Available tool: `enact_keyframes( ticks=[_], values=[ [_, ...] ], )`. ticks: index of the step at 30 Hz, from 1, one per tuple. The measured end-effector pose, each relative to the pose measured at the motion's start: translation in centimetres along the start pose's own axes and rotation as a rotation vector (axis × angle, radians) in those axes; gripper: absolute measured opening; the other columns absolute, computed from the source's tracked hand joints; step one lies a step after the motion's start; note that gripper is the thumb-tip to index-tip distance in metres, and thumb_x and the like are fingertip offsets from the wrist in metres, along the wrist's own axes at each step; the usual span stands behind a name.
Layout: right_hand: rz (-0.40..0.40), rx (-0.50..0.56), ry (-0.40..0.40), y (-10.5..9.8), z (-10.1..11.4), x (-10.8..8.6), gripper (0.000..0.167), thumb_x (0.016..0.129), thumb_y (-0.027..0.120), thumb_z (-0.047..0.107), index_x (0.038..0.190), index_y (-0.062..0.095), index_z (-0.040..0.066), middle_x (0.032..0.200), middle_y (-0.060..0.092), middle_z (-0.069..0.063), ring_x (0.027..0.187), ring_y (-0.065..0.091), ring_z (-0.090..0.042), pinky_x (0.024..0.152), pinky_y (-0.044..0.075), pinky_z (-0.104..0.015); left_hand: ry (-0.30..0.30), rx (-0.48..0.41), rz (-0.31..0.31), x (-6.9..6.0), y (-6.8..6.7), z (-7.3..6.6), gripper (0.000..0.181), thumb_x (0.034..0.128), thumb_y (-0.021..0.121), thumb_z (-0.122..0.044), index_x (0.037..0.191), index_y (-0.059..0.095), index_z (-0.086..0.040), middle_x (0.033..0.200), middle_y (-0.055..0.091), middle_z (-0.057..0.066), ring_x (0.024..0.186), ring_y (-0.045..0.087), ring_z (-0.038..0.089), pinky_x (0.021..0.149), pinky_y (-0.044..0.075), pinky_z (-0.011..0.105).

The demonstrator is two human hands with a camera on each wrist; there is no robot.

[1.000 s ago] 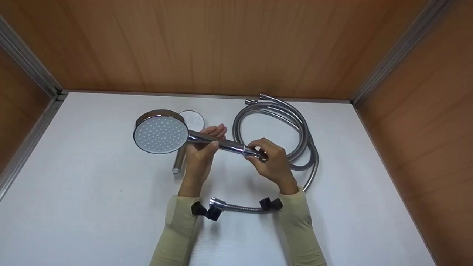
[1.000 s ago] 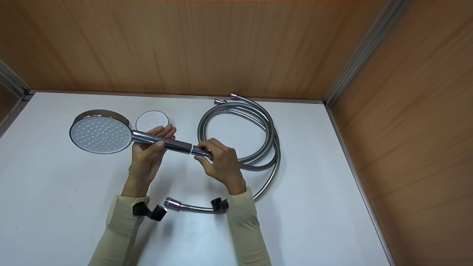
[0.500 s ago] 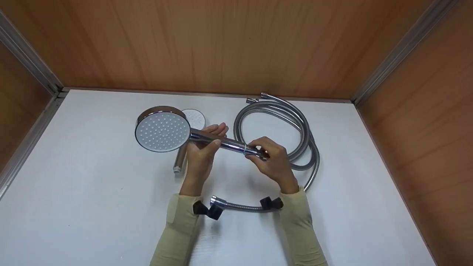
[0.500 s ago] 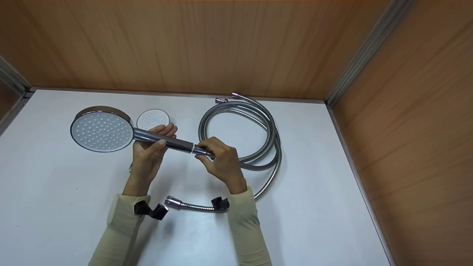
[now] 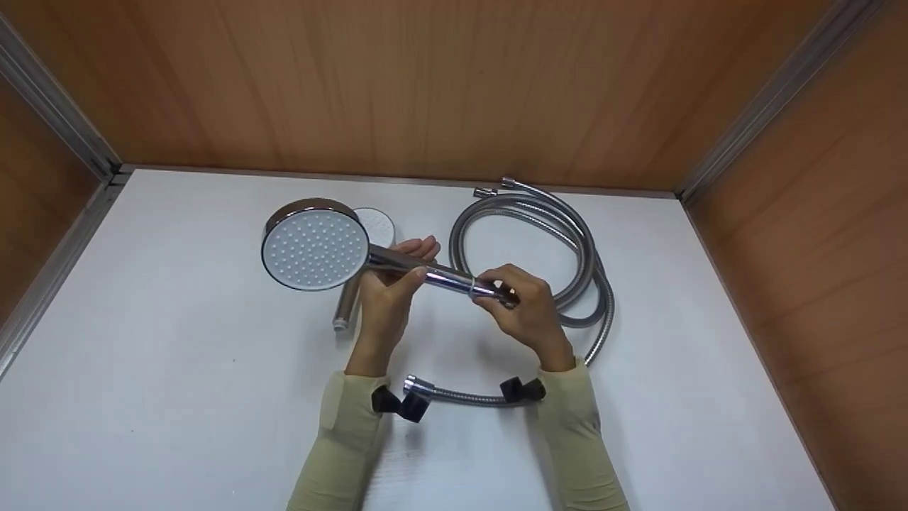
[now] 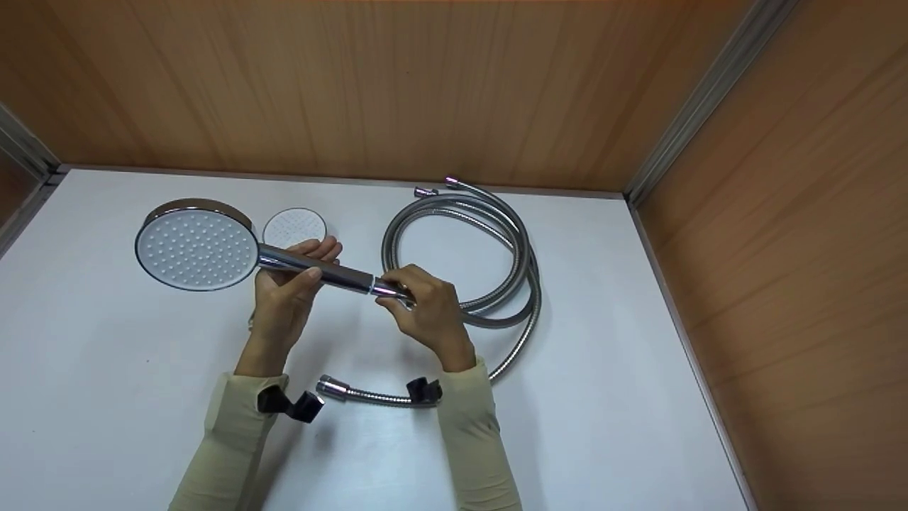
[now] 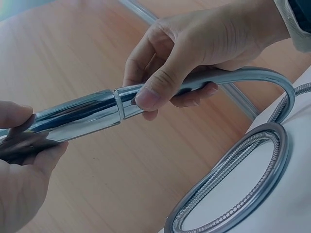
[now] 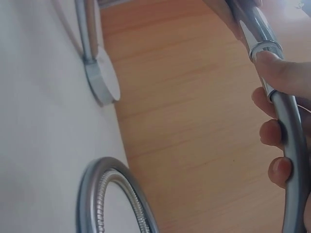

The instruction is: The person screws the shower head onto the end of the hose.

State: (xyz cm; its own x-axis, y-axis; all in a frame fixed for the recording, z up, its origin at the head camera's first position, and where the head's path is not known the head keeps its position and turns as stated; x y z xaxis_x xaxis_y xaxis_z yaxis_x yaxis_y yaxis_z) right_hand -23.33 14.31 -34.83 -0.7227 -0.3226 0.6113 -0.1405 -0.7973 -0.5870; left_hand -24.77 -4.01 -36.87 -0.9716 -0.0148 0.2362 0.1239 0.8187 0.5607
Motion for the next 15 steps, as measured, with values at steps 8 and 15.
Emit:
enact_keyframes(
  ticks=[8, 15],
  values=[
    [0.022, -0.050, 0.017, 0.29, 0.03, -0.02, 0.031, 0.072, 0.082, 0.010, 0.096, 0.064, 0.003, 0.085, 0.068, -0.007, 0.059, 0.054, -0.010, 0.049, 0.048, -0.020, -0.004, -0.005, -0.017, -0.06, -0.35, 0.29, 0.044, 0.0772, 0.058, 0.008, 0.120, 0.046, 0.014, 0.123, 0.059, 0.028, 0.117, 0.060, 0.032, 0.107, 0.046, 0.037],
    [0.000, -0.075, 0.011, 0.26, -0.14, -0.04, 0.026, 0.072, 0.082, 0.009, 0.091, 0.065, 0.004, 0.081, 0.068, -0.006, 0.055, 0.050, -0.008, 0.046, 0.045, -0.018, -0.029, -0.016, -0.020, 0.11, -0.37, 0.50, 0.045, 0.0781, 0.057, 0.009, 0.121, 0.044, 0.014, 0.124, 0.058, 0.029, 0.117, 0.060, 0.031, 0.107, 0.046, 0.036]
  ],
)
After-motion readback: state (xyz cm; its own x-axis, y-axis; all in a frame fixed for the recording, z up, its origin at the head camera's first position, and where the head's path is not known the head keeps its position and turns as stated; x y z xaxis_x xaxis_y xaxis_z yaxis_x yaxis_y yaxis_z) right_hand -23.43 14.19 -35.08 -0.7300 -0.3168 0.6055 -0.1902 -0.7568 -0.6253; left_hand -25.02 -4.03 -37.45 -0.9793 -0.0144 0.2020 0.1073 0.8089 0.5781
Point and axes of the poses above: each hand's wrist, its own x-axis towards the middle knuckle, its own y-axis out of the palm, z = x × y, the point moved 7 cm from there along x, towards the middle knuckle
